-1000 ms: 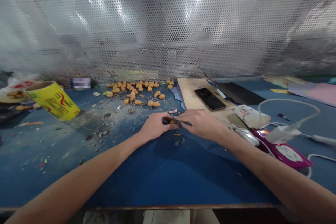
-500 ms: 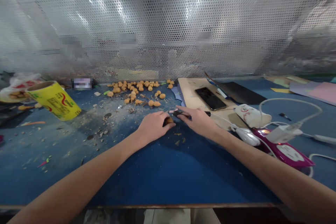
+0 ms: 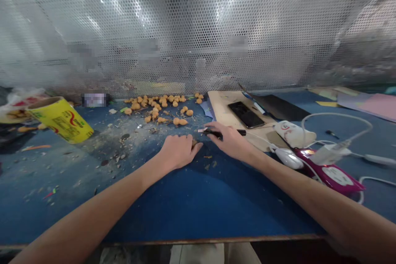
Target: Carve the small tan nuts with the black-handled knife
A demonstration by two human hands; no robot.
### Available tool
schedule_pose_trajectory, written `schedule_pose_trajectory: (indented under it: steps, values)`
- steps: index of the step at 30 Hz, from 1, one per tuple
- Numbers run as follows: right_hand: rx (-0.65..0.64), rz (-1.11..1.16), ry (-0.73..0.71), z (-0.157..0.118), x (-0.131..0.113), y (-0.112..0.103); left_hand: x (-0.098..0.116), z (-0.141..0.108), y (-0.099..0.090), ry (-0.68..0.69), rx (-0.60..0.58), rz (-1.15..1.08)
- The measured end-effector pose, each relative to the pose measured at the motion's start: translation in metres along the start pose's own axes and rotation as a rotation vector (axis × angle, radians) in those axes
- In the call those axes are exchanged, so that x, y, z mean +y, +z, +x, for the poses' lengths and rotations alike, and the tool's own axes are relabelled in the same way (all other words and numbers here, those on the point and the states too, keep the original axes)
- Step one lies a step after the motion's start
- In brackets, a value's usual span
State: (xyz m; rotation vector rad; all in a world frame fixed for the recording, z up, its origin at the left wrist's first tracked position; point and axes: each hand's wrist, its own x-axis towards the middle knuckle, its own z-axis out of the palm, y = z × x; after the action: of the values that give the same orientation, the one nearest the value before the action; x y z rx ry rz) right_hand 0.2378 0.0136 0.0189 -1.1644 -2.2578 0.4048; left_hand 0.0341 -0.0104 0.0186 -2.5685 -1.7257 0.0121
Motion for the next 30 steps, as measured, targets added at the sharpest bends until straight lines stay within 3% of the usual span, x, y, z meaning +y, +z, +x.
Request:
schedule_pose_trajectory:
  steps: [10,16,22,25,30]
  values:
    - [0.025,0.011,-0.018,0.001,0.000,-0.002,0.002,-0.002,0.000,0.028,0.037,0.069]
    - [-0.048,-0.093,-0.246,0.003,0.007,0.002,0.010,-0.010,-0.005,0.037,0.044,0.151]
    - [-0.017,-0.207,-0.325,0.008,0.017,0.011,0.010,-0.009,-0.001,0.016,0.082,0.135]
    - [-0.050,-0.229,-0.283,0.008,0.015,0.008,0.009,-0.007,0.001,0.007,0.060,0.104]
    - [0.030,-0.221,-0.067,0.001,-0.001,0.000,0.012,-0.011,0.001,-0.004,0.015,0.099]
